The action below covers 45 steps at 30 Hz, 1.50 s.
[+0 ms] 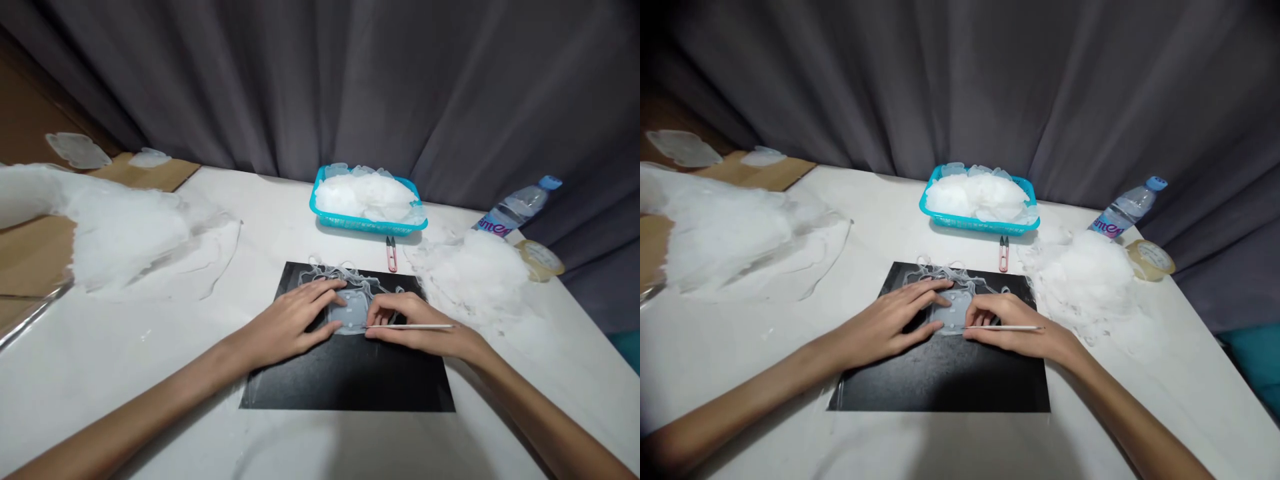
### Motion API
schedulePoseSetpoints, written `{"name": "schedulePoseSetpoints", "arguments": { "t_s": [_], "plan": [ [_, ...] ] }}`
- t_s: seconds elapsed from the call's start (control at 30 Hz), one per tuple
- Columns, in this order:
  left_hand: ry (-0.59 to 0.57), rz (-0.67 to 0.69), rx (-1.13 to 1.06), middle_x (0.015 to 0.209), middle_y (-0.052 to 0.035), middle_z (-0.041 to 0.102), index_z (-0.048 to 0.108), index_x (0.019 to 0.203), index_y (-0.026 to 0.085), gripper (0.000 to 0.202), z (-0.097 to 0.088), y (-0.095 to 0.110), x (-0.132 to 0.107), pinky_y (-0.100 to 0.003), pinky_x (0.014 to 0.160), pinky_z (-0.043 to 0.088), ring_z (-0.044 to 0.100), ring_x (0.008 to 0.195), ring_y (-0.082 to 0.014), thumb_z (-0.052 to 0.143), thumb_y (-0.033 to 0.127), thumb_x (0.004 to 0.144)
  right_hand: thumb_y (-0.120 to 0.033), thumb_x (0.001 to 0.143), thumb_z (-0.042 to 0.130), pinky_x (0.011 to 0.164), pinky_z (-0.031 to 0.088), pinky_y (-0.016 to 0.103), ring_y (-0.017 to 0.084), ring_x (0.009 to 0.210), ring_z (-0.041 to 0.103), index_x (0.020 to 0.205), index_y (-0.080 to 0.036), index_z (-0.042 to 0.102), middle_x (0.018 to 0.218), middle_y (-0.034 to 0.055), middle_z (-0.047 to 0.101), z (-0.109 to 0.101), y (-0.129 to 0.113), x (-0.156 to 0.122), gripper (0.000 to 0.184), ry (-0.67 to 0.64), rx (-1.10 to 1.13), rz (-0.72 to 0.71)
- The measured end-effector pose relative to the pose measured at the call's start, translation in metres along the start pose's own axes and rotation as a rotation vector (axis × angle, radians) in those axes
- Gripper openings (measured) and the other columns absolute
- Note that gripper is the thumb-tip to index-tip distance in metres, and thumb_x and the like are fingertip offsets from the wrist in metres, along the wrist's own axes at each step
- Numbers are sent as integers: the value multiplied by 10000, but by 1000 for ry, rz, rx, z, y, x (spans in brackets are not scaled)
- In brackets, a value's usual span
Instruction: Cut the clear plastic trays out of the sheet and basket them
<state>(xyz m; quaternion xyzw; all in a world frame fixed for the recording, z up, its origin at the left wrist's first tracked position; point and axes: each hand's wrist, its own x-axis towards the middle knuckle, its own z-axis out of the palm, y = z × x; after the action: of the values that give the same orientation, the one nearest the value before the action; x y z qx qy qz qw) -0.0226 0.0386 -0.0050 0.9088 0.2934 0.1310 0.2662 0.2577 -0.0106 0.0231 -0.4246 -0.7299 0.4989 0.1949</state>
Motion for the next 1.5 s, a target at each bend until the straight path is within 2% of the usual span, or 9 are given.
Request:
{"name": "schedulePoseSetpoints", "arguments": {
  "t_s": [0.17,0.33,0.47,0.63,0.7,0.87,1.1,1.3,1.5],
  "plan": [
    [-42,-24,-2,1687,-53,399,605,1379,296,408,-1,0,-4,-555,1277,306,408,1531,-342,560,497,1027,-362,995,675,790,539,262,138,831,647,965,-206,694,950,5,702,15,2,4,160,47,0,-40],
    [-1,-50,-44,1679,-77,408,605,1379,267,461,4,7,-6,-594,1273,296,371,1543,-380,610,512,988,-313,998,678,777,514,243,126,851,635,962,-219,703,1013,4,710,23,5,4,104,62,-63,-101],
    [18,-82,-22,1699,-84,370,587,1380,245,454,10,10,-6,-579,1284,285,358,1552,-363,550,520,1021,-310,989,691,721,500,225,116,810,620,927,-207,706,992,9,708,26,8,4,121,91,-44,-61],
    [16,-77,4,1720,-116,315,548,1417,214,509,17,12,-6,-575,1284,289,316,1571,-373,580,496,994,-376,979,702,637,505,211,78,666,591,925,-189,707,1023,22,709,26,12,4,195,76,50,-1],
    [22,-75,-3,1721,-116,311,538,1427,219,513,18,13,-6,-576,1292,272,303,1578,-369,586,479,987,-390,981,698,635,504,213,83,678,596,932,-191,709,1027,26,711,26,12,4,205,67,48,1],
    [10,-77,15,1715,-131,321,527,1433,206,525,18,16,-5,-578,1304,242,292,1585,-360,579,471,982,-366,991,687,707,503,243,130,810,624,936,-203,709,995,29,720,23,12,2,173,70,-60,-69],
    [19,-95,-50,1713,-107,334,546,1410,235,506,17,16,-2,-572,1316,208,273,1593,-355,611,463,963,-367,1018,648,761,519,272,138,803,613,973,-214,694,1006,31,717,23,15,0,166,78,-153,-151],
    [0,-110,-60,1724,-100,310,540,1424,226,536,17,15,-2,-582,1317,187,255,1597,-367,609,492,963,-295,1077,515,852,530,265,146,909,641,1064,-215,632,1064,50,668,31,13,0,142,45,-288,-249],
    [-8,-118,-57,1724,-77,314,525,1442,249,538,16,16,0,-582,1317,192,248,1600,-363,611,480,963,-245,1078,425,783,520,220,121,829,615,972,-213,564,1030,55,616,27,7,-5,178,10,-415,-254]
  ]
}}
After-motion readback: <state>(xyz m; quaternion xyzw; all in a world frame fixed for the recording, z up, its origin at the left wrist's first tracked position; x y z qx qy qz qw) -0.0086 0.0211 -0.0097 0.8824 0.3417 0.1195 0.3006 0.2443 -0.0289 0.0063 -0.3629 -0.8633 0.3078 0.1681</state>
